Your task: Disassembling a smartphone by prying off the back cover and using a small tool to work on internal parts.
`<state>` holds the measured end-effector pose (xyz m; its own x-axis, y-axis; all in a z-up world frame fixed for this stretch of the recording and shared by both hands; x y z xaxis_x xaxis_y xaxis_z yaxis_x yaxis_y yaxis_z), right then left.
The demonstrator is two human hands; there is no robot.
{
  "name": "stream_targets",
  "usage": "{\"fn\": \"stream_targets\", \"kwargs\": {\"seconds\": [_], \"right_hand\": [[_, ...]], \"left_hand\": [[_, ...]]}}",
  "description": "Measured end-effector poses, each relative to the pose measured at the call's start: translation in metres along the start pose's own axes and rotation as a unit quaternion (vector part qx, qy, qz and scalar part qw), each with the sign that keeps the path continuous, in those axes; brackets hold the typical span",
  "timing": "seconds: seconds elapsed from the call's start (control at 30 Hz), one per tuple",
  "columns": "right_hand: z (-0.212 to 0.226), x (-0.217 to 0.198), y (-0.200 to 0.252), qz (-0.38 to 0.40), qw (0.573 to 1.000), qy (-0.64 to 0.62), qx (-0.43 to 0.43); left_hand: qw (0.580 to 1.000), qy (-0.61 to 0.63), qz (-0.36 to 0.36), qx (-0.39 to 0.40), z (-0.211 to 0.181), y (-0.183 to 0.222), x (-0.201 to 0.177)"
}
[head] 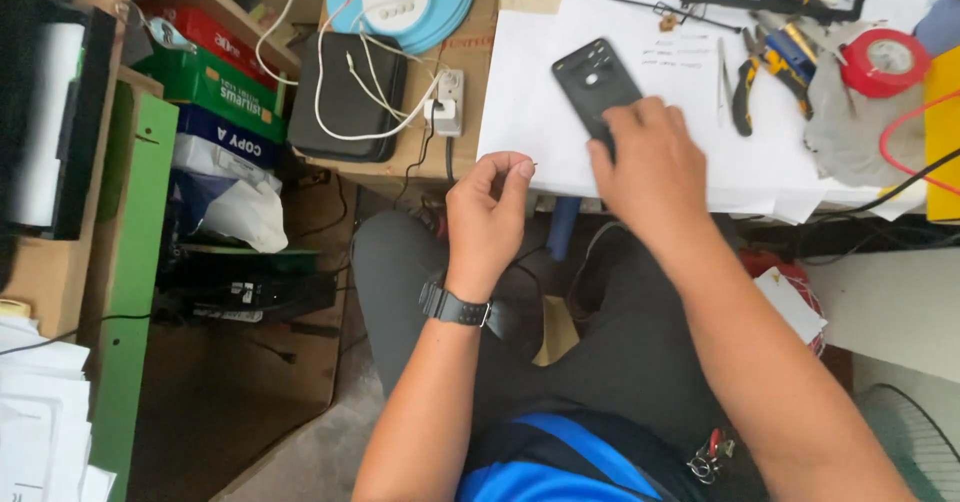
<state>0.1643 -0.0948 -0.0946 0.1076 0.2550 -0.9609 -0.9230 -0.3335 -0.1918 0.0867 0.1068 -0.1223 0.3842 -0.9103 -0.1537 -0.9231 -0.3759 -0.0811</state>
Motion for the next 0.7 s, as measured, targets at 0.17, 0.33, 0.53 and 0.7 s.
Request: {"fn": "stream_targets", "kwargs": {"seconds": [0.17, 0.33, 0.53, 0.7], "right_hand": [[-0.021, -0.015, 0.011, -0.06, 0.997, -0.044, -0.033], [0.006, -0.026, 0.046, -0.042, 0.982, -0.179, -0.044], [0.017, 0.006, 0.066, -0.059, 0.936, -0.346, 0.019], [0.011, 0.035, 0.069, -0.009, 0.824, -0.56, 0.088]], "left_hand": [[0.994, -0.082, -0.006, 0.066, 0.001, -0.009, -0.001], [0.967, -0.199, 0.028, 0.156, -0.008, -0.011, 0.013], [0.948, -0.254, 0.047, 0.184, -0.003, -0.014, 0.02], [0.957, -0.228, 0.057, 0.171, 0.005, -0.021, 0.019]]}}
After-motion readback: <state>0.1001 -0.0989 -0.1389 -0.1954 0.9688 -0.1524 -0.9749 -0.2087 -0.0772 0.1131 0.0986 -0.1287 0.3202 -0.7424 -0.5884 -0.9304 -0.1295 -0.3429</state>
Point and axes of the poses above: each hand's wrist, its own y-axis away from the middle knuckle, its own x-axis out of the palm, z = x × y, the point moved 7 cm from there along -y, towards the middle knuckle, and after that the axes turned 4 degrees about y, right-handed, at the moved point
